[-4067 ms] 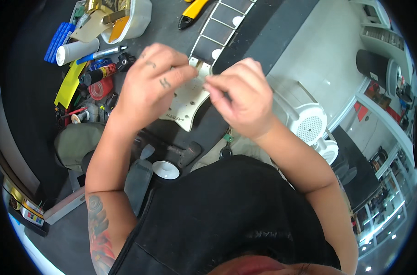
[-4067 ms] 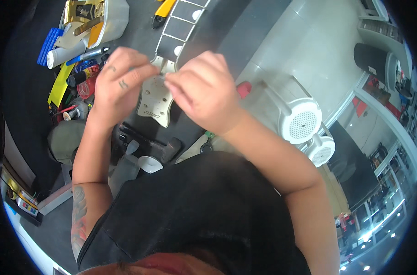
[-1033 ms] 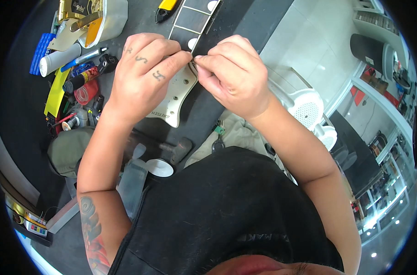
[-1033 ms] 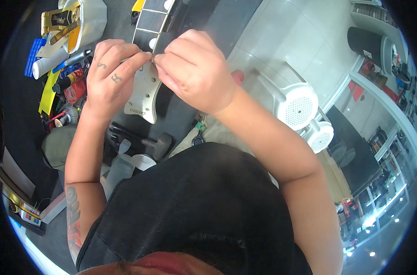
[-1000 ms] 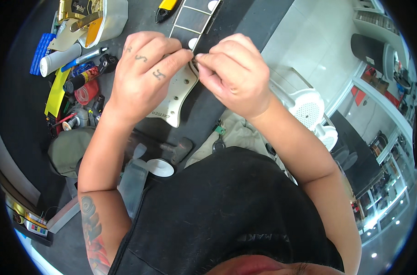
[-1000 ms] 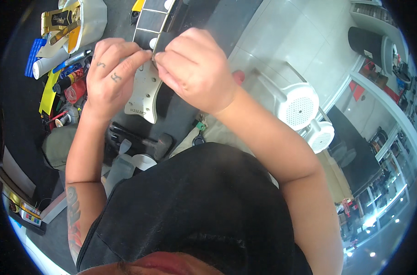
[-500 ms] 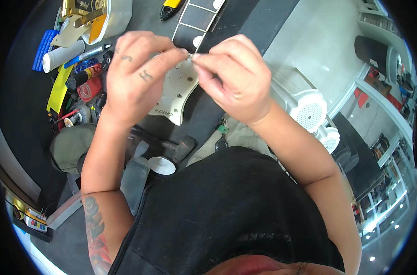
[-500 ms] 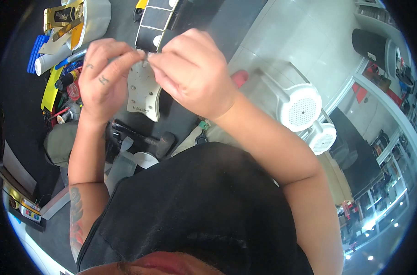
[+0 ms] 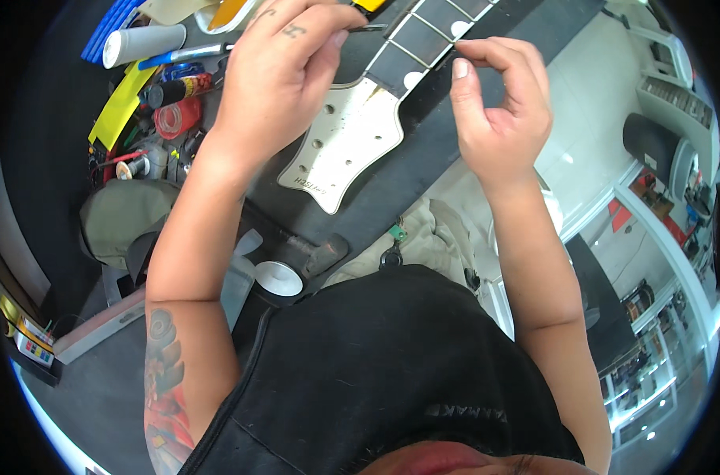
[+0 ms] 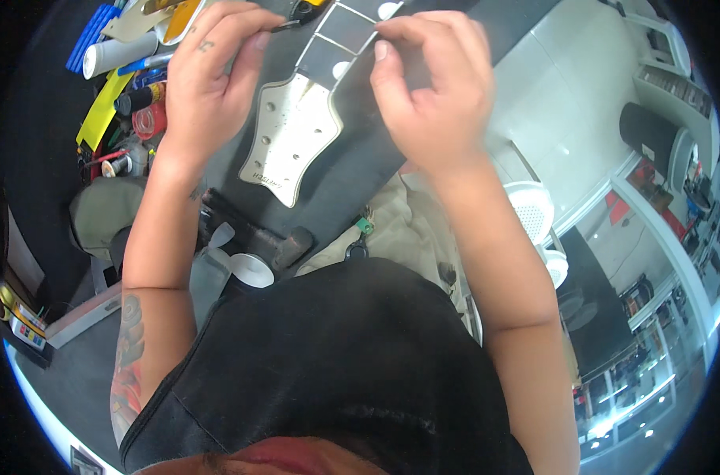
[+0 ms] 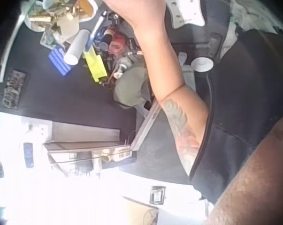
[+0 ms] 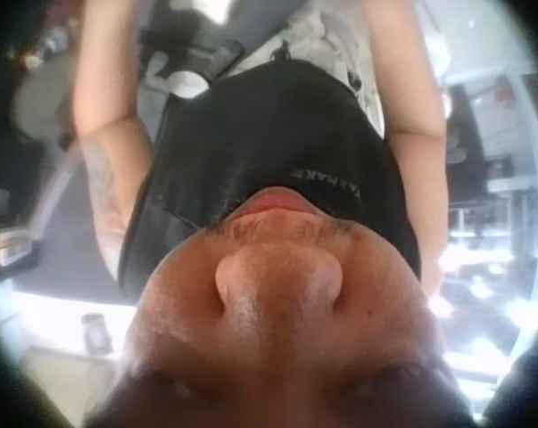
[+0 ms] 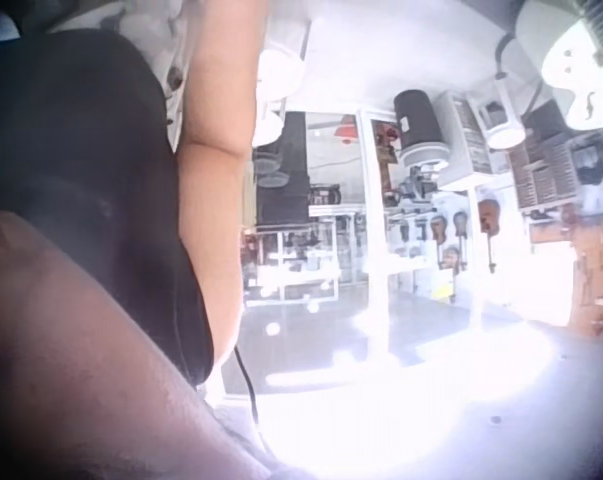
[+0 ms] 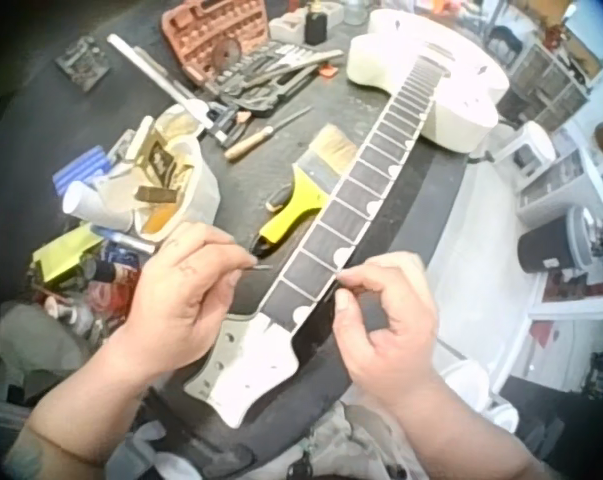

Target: The person scrapes the nut slot and edges of a guitar neck using a small blade, then wipes the area with a brush.

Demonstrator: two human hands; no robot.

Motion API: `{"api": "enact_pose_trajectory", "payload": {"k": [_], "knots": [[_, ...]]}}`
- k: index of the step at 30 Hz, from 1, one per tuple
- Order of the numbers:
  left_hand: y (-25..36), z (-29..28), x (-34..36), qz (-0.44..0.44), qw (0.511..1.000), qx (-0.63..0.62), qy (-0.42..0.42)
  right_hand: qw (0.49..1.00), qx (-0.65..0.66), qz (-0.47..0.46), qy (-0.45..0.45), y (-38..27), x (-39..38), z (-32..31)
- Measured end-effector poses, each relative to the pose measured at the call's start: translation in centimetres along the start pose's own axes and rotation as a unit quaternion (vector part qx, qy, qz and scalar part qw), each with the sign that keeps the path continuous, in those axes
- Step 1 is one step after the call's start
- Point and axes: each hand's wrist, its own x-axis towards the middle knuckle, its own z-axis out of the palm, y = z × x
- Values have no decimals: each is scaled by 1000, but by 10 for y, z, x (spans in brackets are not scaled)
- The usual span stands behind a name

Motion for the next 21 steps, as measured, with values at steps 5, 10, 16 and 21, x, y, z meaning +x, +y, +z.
{"api": "enact_pose_trajectory", "payload": {"k": [5, 10, 16, 21], "knots": [[-4, 15, -8, -21, 996, -31, 78, 983, -120, -134, -19, 3, 36, 1], [8, 16, -10, -148, 984, -73, 63, 998, -33, -58, -6, 7, 50, 4], [12, 23, -11, -27, 998, 47, 34, 998, -21, -56, -29, -4, 26, 8], [15, 19, 10, 39, 998, 28, 50, 997, -18, -71, -15, -11, 24, 11]]}}
